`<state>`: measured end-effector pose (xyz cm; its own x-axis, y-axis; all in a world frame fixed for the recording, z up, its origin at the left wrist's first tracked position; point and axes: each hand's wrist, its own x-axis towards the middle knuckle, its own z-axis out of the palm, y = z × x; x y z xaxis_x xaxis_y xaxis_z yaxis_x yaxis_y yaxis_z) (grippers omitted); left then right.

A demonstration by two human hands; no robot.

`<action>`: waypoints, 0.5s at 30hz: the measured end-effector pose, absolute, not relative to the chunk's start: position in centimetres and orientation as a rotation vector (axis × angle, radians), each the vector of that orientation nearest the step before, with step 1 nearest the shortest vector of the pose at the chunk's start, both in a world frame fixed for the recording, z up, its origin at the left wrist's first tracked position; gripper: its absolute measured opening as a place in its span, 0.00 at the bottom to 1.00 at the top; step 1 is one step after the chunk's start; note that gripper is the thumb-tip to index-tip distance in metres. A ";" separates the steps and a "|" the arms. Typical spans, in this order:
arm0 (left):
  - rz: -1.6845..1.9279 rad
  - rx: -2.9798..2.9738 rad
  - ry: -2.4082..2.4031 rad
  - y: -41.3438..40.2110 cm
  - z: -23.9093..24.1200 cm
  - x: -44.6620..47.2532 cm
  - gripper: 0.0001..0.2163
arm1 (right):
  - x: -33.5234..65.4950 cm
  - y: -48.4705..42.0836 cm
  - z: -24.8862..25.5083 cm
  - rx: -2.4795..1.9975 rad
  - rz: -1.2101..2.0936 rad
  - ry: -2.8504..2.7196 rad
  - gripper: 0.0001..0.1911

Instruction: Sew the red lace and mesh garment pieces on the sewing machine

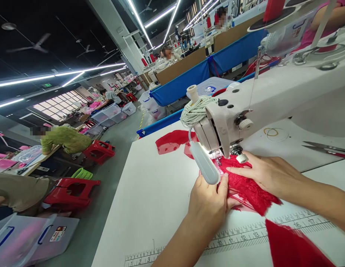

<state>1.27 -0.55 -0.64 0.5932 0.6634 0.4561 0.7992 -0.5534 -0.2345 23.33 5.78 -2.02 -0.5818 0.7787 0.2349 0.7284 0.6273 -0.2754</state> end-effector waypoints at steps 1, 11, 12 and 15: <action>-0.452 -2.405 -1.168 -0.5 -0.6 1.3 0.28 | 23.3 5.6 -1.8 -1.191 0.156 -2.542 0.12; -0.421 -2.386 -1.191 -0.2 -0.5 1.2 0.28 | 23.0 6.1 -1.5 -1.142 -0.077 -2.600 0.20; -0.409 -2.385 -1.200 -0.2 -0.5 1.2 0.28 | 23.0 6.2 -1.8 -1.160 -0.030 -2.597 0.19; -0.380 -2.376 -1.223 -0.2 -0.5 1.2 0.28 | 23.0 6.7 -2.5 -1.302 0.190 -2.496 0.12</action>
